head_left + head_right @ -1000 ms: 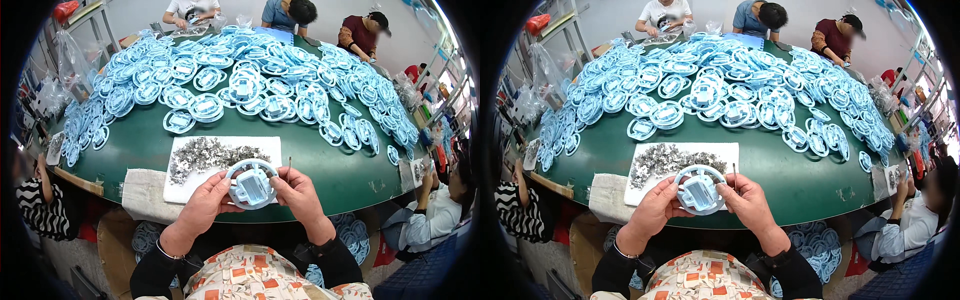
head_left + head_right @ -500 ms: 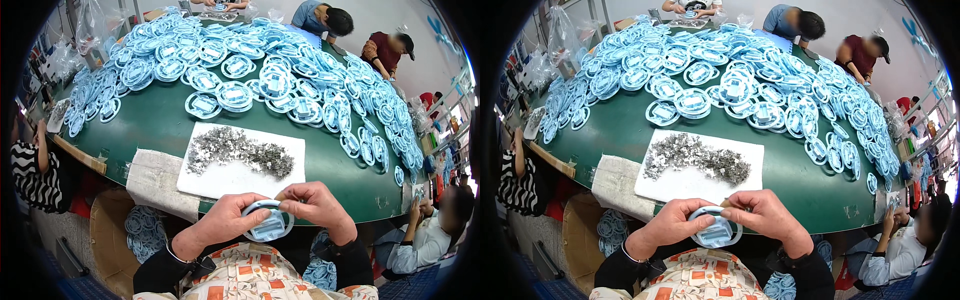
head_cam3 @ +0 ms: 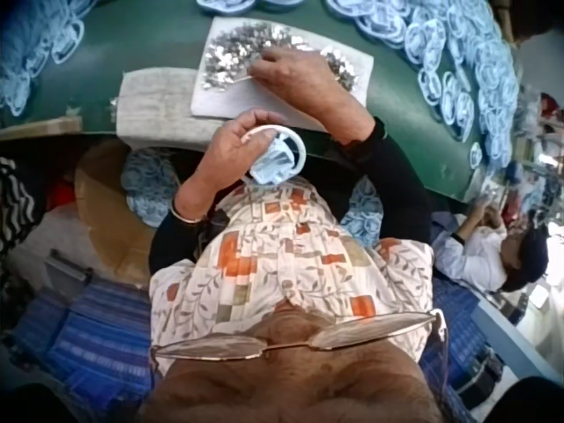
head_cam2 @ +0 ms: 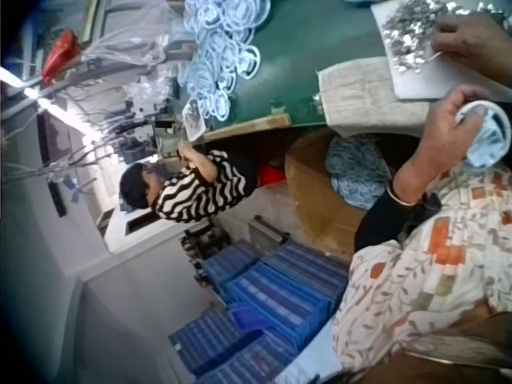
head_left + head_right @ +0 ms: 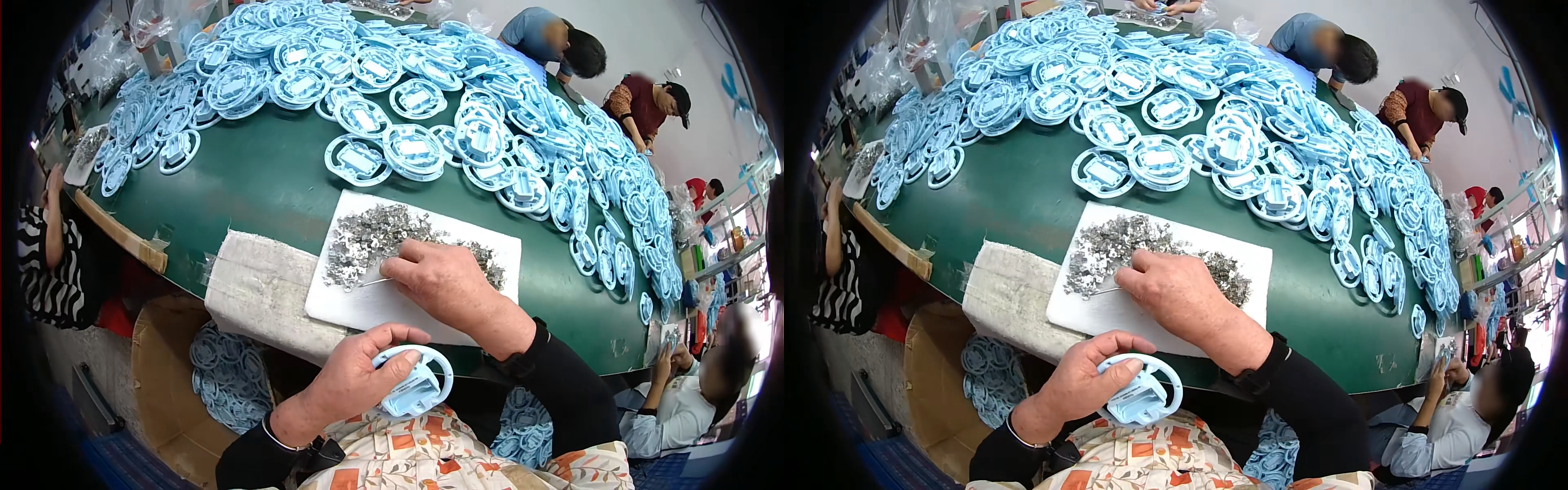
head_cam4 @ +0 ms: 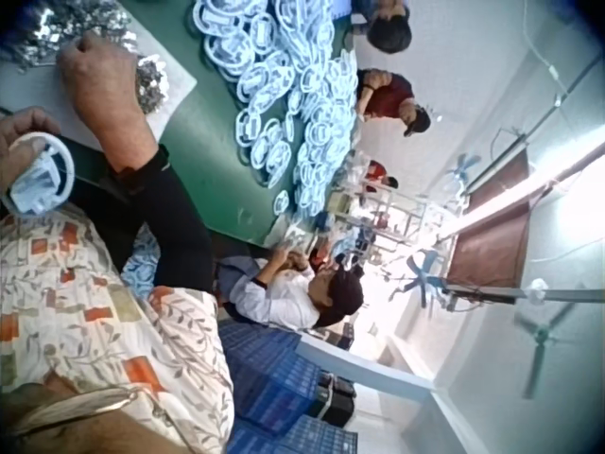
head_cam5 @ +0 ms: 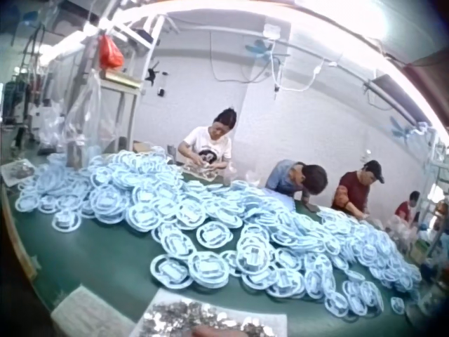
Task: The person assembles light blue plastic rings by inserting small metal pins into them using a wooden stick. They pick up a ring, place it on a white foam pad, insert a pin, and then place the finished item on a large pile of similar parts. The task is performed repeatedly in a factory setting with other workers visible in the background.
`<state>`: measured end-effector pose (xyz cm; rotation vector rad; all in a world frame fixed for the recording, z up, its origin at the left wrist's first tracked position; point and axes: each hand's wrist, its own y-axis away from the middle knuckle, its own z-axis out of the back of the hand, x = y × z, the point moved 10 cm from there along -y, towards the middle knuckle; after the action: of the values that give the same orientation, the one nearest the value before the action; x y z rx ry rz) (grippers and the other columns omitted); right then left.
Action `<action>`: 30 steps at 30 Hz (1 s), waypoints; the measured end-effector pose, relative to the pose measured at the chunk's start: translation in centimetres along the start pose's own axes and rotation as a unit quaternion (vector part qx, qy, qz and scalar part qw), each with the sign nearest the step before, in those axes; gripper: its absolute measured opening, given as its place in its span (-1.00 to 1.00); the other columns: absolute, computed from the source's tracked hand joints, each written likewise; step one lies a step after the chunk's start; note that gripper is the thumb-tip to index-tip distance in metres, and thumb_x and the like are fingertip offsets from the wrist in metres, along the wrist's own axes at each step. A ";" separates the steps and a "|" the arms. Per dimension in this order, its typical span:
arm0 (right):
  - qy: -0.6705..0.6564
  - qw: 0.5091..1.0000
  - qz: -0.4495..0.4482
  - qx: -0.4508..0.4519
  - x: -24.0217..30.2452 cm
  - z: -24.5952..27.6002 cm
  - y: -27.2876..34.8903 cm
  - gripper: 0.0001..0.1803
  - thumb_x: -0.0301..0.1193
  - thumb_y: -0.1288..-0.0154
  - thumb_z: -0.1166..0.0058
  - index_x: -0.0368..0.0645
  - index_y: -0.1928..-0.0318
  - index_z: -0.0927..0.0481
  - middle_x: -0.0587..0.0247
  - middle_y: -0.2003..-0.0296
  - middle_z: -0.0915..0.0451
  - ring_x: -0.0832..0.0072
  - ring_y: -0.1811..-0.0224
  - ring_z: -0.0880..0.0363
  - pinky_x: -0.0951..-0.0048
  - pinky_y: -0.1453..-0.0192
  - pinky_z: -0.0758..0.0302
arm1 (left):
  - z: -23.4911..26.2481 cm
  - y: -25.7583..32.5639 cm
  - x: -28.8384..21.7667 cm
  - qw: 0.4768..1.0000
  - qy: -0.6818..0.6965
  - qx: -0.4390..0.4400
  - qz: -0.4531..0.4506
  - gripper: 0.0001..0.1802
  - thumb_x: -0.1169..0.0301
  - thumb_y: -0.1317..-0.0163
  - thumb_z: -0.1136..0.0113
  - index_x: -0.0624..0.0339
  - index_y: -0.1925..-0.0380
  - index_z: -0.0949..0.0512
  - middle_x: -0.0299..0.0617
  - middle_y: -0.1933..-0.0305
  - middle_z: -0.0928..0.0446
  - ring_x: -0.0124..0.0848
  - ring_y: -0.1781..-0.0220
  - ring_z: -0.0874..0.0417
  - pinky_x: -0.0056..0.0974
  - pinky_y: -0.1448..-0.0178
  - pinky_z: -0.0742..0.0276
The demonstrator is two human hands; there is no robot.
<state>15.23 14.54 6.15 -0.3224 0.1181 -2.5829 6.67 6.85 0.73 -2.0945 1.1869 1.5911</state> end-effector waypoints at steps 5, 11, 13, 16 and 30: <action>-0.139 0.989 -0.052 0.021 -1.2 0.6 1.4 -0.83 -0.44 -0.23 -0.25 -0.08 0.14 -0.66 0.19 0.30 -0.61 0.20 0.30 -0.70 0.24 0.27 -0.61 | 0.8 0.0 -0.6 0.999 -0.039 -0.016 -0.019 -0.75 0.48 -0.51 -0.03 0.34 -0.07 -0.56 -0.26 0.10 -0.66 -0.64 0.11 -0.62 -0.44 0.01 -0.59; -0.373 0.915 -0.154 -0.013 -2.9 1.4 3.3 -0.86 -0.61 -0.21 -0.23 -0.25 0.20 -0.66 0.28 0.36 -0.60 0.56 0.38 -0.53 0.48 0.28 -0.48 | 0.9 -1.1 -0.1 0.999 -0.023 -0.029 -0.019 -0.75 0.43 -0.56 0.06 0.34 0.01 -0.57 -0.31 0.18 -0.64 -0.66 0.18 -0.59 -0.45 0.07 -0.55; -0.367 0.918 -0.152 -0.018 -2.1 2.4 3.8 -0.87 -0.64 -0.18 -0.21 -0.26 0.24 -0.66 0.34 0.37 -0.59 0.63 0.41 -0.46 0.55 0.34 -0.40 | 1.0 -1.7 0.3 0.998 -0.032 -0.052 -0.024 -0.69 0.31 -0.60 0.04 0.34 0.00 -0.58 -0.33 0.19 -0.62 -0.67 0.17 -0.56 -0.46 0.07 -0.53; -0.380 0.920 -0.090 -0.020 -0.6 3.4 4.8 -0.85 -0.64 0.01 -0.18 -0.21 0.36 -0.64 0.38 0.48 -0.53 0.64 0.52 -0.39 0.53 0.48 -0.24 | 0.1 -2.2 0.9 0.998 0.047 -0.026 -0.039 -0.63 0.20 -0.61 -0.01 0.31 -0.02 -0.58 -0.42 0.25 -0.53 -0.70 0.23 -0.45 -0.49 0.14 -0.45; -0.399 0.916 -0.019 0.017 0.0 4.7 6.3 -0.82 -0.65 -0.07 -0.29 -0.24 0.26 -0.72 0.34 0.47 -0.60 0.55 0.44 -0.55 0.51 0.38 -0.42 | -1.5 -3.0 1.4 0.996 0.047 0.074 0.034 -0.70 0.24 -0.58 -0.06 0.27 0.04 -0.62 -0.39 0.19 -0.63 -0.73 0.21 -0.55 -0.53 0.12 -0.51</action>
<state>19.54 9.00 9.75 -1.3313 -0.2294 -2.2784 10.01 7.20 -0.77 -2.0742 1.3778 1.3981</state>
